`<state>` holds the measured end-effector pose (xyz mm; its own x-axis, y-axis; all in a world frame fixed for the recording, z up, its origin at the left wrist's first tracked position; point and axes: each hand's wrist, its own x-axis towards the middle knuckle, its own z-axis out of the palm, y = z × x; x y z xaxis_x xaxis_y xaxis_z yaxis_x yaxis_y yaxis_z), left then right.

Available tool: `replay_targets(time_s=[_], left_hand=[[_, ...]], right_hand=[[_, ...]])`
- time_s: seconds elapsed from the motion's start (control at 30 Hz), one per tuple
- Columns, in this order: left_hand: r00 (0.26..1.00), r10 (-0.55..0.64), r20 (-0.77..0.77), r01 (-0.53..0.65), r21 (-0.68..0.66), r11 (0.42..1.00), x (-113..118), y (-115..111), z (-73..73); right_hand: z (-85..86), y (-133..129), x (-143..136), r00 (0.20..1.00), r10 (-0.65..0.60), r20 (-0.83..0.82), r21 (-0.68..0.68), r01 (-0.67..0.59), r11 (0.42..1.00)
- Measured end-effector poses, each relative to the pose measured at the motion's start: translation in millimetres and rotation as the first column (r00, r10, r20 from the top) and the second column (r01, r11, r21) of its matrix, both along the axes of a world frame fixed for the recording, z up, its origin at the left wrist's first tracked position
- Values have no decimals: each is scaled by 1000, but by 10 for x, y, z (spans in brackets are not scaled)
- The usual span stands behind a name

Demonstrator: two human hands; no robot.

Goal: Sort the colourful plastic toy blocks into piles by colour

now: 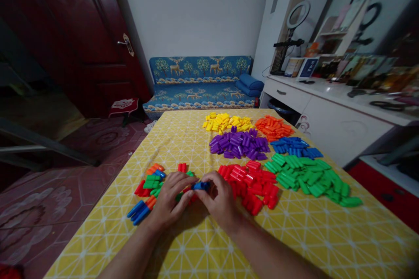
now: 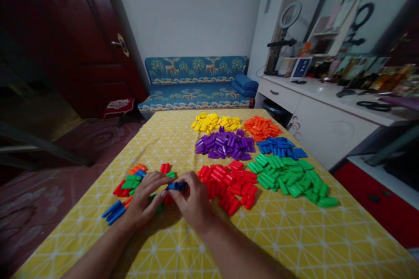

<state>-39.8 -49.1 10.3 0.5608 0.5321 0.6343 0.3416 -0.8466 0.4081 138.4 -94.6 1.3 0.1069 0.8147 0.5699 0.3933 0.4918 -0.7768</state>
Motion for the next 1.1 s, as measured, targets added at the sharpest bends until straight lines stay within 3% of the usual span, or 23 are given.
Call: replay_targets(time_s=[0.1, 0.17, 0.23, 0.3, 0.37, 0.43, 0.47, 0.53, 0.63, 0.67, 0.73, 0.8, 0.87, 0.9, 0.97, 1.1], left_hand=[[996, 76, 42, -76, 3, 997, -13, 41, -32], [989, 123, 78, -124, -3, 992, -18, 69, -64], [982, 161, 101, -161, -9, 987, -14, 91, -90], [977, 187, 105, -187, -7, 982, -3, 106, -105], [975, 203, 93, -203, -4, 979, 9, 118, -107], [974, 210, 84, -211, 0, 978, 19, 124, -98], [974, 212, 81, -213, -1, 977, 23, 124, -90], [973, 217, 75, -217, -1, 976, 29, 120, -72], [972, 229, 54, -229, -4, 973, 37, 109, -54], [970, 238, 46, -238, -8, 971, 39, 106, -52], [964, 263, 25, -263, -12, 965, 42, 104, -52], [957, 290, -2, -290, 0, 957, 44, 106, -51], [945, 323, -46, -323, 22, 946, 49, 112, -52], [936, 345, -75, -343, 30, 939, 51, 116, -56], [908, 396, -140, -396, 31, 918, 58, 124, -73], [840, 476, -259, -492, 4, 870, 70, 137, -141]], right_hand=[[154, 134, 462, 983, -182, -25, 4, 182, 983], [268, 331, 988, 941, -333, -66, -1, 333, 943], [359, 562, 1604, 913, -404, -57, -68, 400, 914], [411, 754, 2199, 839, -542, 53, -146, 544, 826], [426, 860, 2678, 720, -643, 260, -192, 691, 697], [412, 888, 2999, 598, -653, 465, -202, 789, 580], [399, 885, 3100, 556, -629, 543, -194, 812, 551], [373, 870, 3191, 513, -584, 629, -161, 821, 548], [374, 851, 3034, 487, -621, 614, -67, 816, 574], [389, 838, 2892, 506, -648, 569, -34, 802, 596], [425, 771, 2471, 627, -644, 439, 16, 711, 703], [441, 636, 1908, 825, -461, 326, -16, 492, 870], [405, 445, 1300, 931, -179, 318, -98, 220, 971], [364, 342, 1015, 930, -52, 363, -130, 106, 986], [243, 159, 541, 883, 95, 460, -212, 5, 977], [-23, -17, 55, 753, 52, 656, -210, 115, 971]])
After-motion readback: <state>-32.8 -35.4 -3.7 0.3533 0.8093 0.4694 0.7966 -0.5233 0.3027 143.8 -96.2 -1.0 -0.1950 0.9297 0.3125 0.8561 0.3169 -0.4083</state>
